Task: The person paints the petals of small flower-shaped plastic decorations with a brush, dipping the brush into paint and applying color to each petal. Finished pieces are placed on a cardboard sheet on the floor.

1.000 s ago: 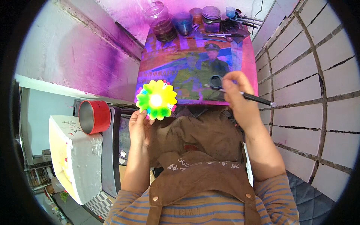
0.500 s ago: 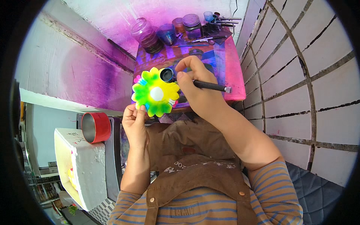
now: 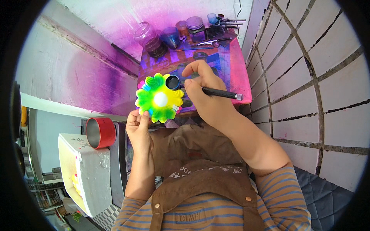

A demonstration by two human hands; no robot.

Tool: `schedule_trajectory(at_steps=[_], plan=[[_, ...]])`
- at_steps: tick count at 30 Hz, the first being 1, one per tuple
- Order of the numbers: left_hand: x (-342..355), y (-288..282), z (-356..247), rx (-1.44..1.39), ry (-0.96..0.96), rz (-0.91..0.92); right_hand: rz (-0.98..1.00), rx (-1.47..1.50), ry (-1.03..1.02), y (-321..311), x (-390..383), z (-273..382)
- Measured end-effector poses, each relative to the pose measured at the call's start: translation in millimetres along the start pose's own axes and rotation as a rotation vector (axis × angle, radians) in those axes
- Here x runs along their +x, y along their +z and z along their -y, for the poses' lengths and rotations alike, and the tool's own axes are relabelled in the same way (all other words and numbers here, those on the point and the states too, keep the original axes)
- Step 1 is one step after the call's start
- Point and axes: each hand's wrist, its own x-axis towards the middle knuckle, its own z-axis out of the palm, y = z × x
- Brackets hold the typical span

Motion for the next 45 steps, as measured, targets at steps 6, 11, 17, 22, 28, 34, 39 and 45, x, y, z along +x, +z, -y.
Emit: schedule_trajectory(at_steps=[6,11,17,22,28,34,39,45], plan=[[2,-5,-1,0.027,0.002,-0.001,-0.001,0.024,0.034,-9,-2,0],[3,-4,0,0.046,0.012,-0.050,0.005,0.006,0.033,-9,-5,-3],[8,-3,18,-0.120,-0.091,-0.138,0.002,0.011,0.090,-9,-4,-7],[17,-9,48,-0.053,-0.385,-0.028,-0.013,-0.035,0.118,-17,3,-29],[52,-22,44,0.067,-0.623,0.065,0.000,-0.133,0.197,-25,4,-54],[53,-25,47,0.175,-0.534,0.095,-0.009,-0.173,0.184,-19,7,-58],[39,-19,40,0.141,-0.448,0.139,-0.038,-0.133,0.131,-14,8,-55],[25,-11,30,0.144,-0.271,0.086,-0.046,-0.081,0.095,-11,6,-49]])
